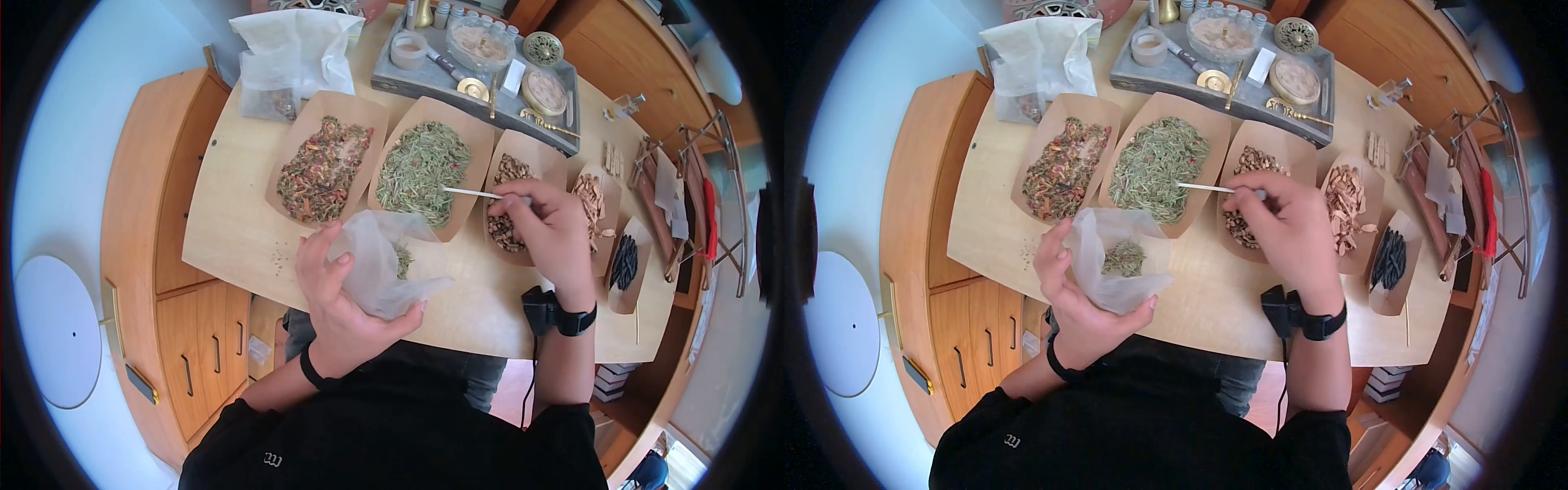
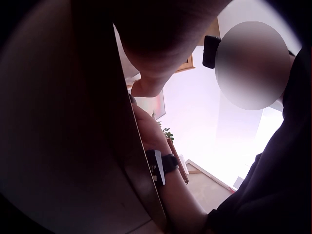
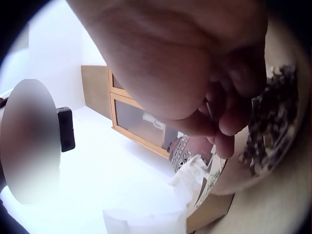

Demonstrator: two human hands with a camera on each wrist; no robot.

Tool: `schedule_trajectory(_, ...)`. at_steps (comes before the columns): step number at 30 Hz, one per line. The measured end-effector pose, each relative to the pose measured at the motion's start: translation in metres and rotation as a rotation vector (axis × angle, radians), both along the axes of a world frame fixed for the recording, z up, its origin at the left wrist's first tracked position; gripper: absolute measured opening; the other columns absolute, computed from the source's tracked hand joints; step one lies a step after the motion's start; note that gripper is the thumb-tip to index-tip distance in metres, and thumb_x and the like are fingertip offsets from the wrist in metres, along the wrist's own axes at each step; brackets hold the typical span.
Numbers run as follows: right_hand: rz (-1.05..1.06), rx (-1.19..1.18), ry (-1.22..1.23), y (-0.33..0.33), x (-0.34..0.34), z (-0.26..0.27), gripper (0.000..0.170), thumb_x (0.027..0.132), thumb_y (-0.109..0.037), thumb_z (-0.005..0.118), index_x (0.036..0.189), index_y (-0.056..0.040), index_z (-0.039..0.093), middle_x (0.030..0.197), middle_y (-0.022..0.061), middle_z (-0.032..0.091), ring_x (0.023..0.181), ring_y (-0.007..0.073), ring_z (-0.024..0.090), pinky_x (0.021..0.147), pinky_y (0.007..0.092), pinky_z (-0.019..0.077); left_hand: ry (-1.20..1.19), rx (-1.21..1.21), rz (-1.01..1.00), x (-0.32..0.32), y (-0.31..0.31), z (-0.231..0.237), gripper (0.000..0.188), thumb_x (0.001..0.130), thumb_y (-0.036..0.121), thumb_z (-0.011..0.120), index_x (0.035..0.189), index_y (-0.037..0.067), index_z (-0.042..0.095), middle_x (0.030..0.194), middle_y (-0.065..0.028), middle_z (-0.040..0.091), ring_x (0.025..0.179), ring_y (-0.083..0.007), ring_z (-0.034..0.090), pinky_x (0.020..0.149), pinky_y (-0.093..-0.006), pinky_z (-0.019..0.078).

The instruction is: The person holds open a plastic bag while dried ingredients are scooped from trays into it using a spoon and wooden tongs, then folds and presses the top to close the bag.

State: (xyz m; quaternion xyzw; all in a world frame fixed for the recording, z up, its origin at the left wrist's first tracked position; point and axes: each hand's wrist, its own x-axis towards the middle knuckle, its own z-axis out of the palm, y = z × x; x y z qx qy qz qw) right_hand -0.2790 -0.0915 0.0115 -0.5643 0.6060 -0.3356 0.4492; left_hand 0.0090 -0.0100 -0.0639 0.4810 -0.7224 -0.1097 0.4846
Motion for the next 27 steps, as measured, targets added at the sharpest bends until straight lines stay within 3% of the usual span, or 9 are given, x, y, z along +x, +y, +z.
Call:
schedule_trajectory(7, 0.001, 0.113, -0.292, -0.003, 0.008, -0.006, 0.023, 0.113, -0.007, 0.066, 0.127, 0.0043, 0.079, 0.104, 0.0063, 0.085, 0.070, 0.0029, 0.059, 0.065, 0.0219, 0.0508, 0.001, 0.013, 0.016, 0.000, 0.001, 0.001, 0.122, 0.068, 0.033, 0.104, 0.165, 0.022, 0.030, 0.166, -0.0268, 0.044, 0.148, -0.0500, 0.046, 0.123, -0.0707, 0.0342)
schedule_trajectory(13, -0.013, 0.118, -0.317, -0.004, 0.005, 0.001, 0.023, 0.113, -0.008, 0.066, 0.127, 0.0044, 0.079, 0.105, 0.0084, 0.085, 0.069, 0.0043, 0.060, 0.065, 0.0223, 0.0503, 0.000, -0.006, 0.000, -0.001, -0.001, 0.005, 0.126, 0.067, 0.036, 0.106, 0.165, 0.021, 0.029, 0.167, -0.0269, 0.042, 0.150, -0.0505, 0.044, 0.124, -0.0721, 0.0331)
schedule_trajectory(16, -0.043, 0.127, -0.350, -0.003, 0.005, 0.006, 0.023, 0.113, -0.008, 0.066, 0.126, 0.0045, 0.079, 0.103, 0.0081, 0.084, 0.069, 0.0047, 0.060, 0.065, 0.0222, 0.0498, -0.054, 0.063, -0.008, 0.000, 0.002, 0.011, 0.134, 0.066, 0.026, 0.106, 0.168, 0.024, 0.020, 0.171, -0.0276, 0.032, 0.155, -0.0489, 0.040, 0.125, -0.0658, 0.0393)
schedule_trajectory(18, -0.016, 0.105, -0.374, -0.001, 0.001, 0.005, 0.022, 0.112, -0.007, 0.066, 0.126, 0.0037, 0.079, 0.102, 0.0074, 0.084, 0.069, 0.0046, 0.060, 0.065, 0.0219, 0.0495, -0.033, 0.024, 0.012, 0.000, 0.000, 0.008, 0.131, 0.065, 0.038, 0.108, 0.167, 0.023, 0.027, 0.169, -0.0274, 0.039, 0.151, -0.0522, 0.044, 0.125, -0.0724, 0.0323)
schedule_trajectory(20, 0.008, 0.079, -0.399, 0.003, -0.004, 0.004, 0.022, 0.112, -0.006, 0.066, 0.126, 0.0028, 0.080, 0.101, 0.0067, 0.083, 0.070, 0.0045, 0.060, 0.065, 0.0217, 0.0491, -0.035, 0.014, 0.013, 0.000, 0.000, 0.005, 0.131, 0.065, 0.040, 0.108, 0.167, 0.023, 0.027, 0.170, -0.0274, 0.038, 0.152, -0.0526, 0.042, 0.126, -0.0733, 0.0314)
schedule_trajectory(22, 0.180, 0.056, -0.409, 0.010, -0.006, 0.004, 0.021, 0.111, -0.002, 0.066, 0.126, 0.0010, 0.080, 0.102, 0.0051, 0.082, 0.072, 0.0038, 0.060, 0.066, 0.0210, 0.0481, -0.040, 0.005, 0.012, 0.000, 0.003, 0.007, 0.131, 0.065, 0.042, 0.108, 0.166, 0.023, 0.027, 0.171, -0.0275, 0.037, 0.153, -0.0530, 0.041, 0.126, -0.0742, 0.0305)
schedule_trajectory(24, 0.191, 0.101, -0.396, 0.014, -0.003, 0.013, 0.022, 0.111, 0.000, 0.065, 0.126, 0.0009, 0.080, 0.105, 0.0044, 0.082, 0.076, 0.0027, 0.060, 0.068, 0.0207, 0.0479, -0.113, -0.038, 0.047, 0.001, 0.010, 0.010, 0.128, 0.067, 0.049, 0.106, 0.165, 0.024, 0.028, 0.168, -0.0260, 0.038, 0.153, -0.0509, 0.040, 0.126, -0.0760, 0.0278)
schedule_trajectory(27, 0.111, -0.109, -0.265, 0.009, -0.015, 0.010, 0.025, 0.113, -0.003, 0.064, 0.132, 0.0025, 0.078, 0.107, 0.0047, 0.082, 0.081, 0.0020, 0.062, 0.071, 0.0212, 0.0500, -0.255, -0.116, 0.026, 0.007, 0.028, 0.011, 0.123, 0.069, 0.055, 0.103, 0.164, 0.026, 0.030, 0.164, -0.0235, 0.040, 0.151, -0.0480, 0.040, 0.127, -0.0761, 0.0251)
